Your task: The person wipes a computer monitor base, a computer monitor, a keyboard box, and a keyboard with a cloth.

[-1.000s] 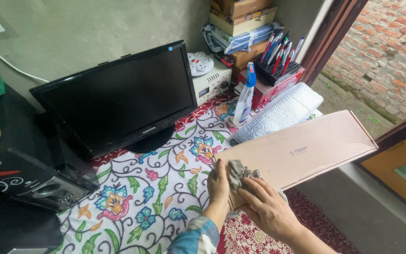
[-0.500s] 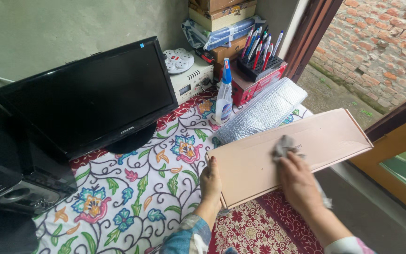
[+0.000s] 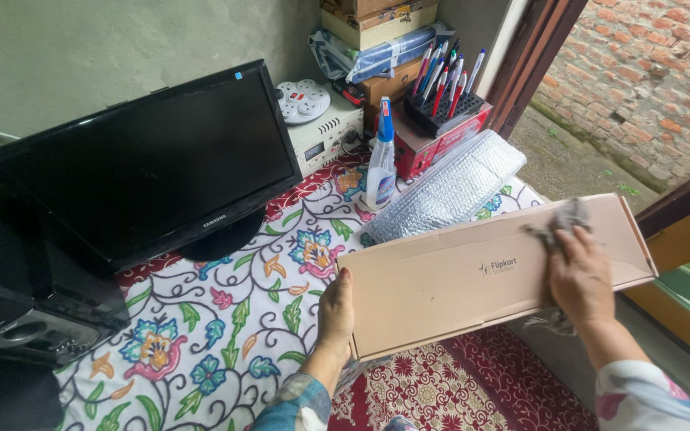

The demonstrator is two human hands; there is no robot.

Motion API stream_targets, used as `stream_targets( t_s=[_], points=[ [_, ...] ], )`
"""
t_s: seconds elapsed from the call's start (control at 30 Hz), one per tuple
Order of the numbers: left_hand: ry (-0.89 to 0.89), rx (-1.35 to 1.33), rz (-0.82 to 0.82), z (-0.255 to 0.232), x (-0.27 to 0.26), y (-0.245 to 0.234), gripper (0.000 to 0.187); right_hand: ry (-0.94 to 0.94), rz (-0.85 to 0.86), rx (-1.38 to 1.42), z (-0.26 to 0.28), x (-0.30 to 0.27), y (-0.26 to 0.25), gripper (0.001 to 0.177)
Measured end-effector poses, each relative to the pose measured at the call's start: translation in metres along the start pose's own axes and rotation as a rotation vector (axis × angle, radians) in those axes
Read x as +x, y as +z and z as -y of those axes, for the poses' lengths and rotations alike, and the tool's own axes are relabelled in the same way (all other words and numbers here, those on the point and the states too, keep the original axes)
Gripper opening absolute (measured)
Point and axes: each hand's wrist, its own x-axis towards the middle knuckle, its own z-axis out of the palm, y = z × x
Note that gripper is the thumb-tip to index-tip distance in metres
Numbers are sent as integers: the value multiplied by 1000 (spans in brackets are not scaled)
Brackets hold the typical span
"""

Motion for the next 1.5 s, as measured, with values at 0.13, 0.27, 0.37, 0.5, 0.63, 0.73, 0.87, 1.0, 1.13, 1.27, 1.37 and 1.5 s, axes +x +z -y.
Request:
stream_targets(
  t_s=[0.13, 0.27, 0.37, 0.5, 0.63, 0.73, 0.87, 1.0, 1.13, 1.27, 1.37, 1.5],
  points=[
    [-21, -23, 28, -7, -6, 4, 48, 7, -133, -37, -9, -11, 22, 46],
    [45, 124, -15, 22, 6, 13, 52, -248, -6, 154, 106, -62, 48, 44],
    [195, 199, 10, 29, 9, 21, 56, -509, 134, 170, 179, -83, 32, 52],
    [202, 270, 26, 20, 5, 23, 44, -770, 147, 174, 197, -64, 14, 56],
    [266, 174, 74, 19, 10, 11, 52, -537, 2, 112, 136, -28, 19, 50],
    [96, 56, 63, 5, 2, -5, 52, -343, -116, 91, 57, -4, 23, 40],
    [29, -60, 90, -25, -11, -12, 48, 126, -168, -120, -33, 9, 22, 48],
    [6, -61, 47, -22, -11, -9, 49, 231, -158, -21, -42, -13, 39, 58],
    [14, -29, -43, 16, -2, -1, 50, 104, -18, 71, 39, -48, 58, 56],
    [37, 27, -69, 43, 4, 9, 58, -235, 64, 171, 146, -92, 49, 54],
    [-47, 22, -101, 40, 1, 18, 56, -494, 171, 162, 183, -117, 24, 50],
    [-80, -4, -88, 24, -5, 27, 55, -927, 239, 129, 169, -110, 7, 47]
  ],
)
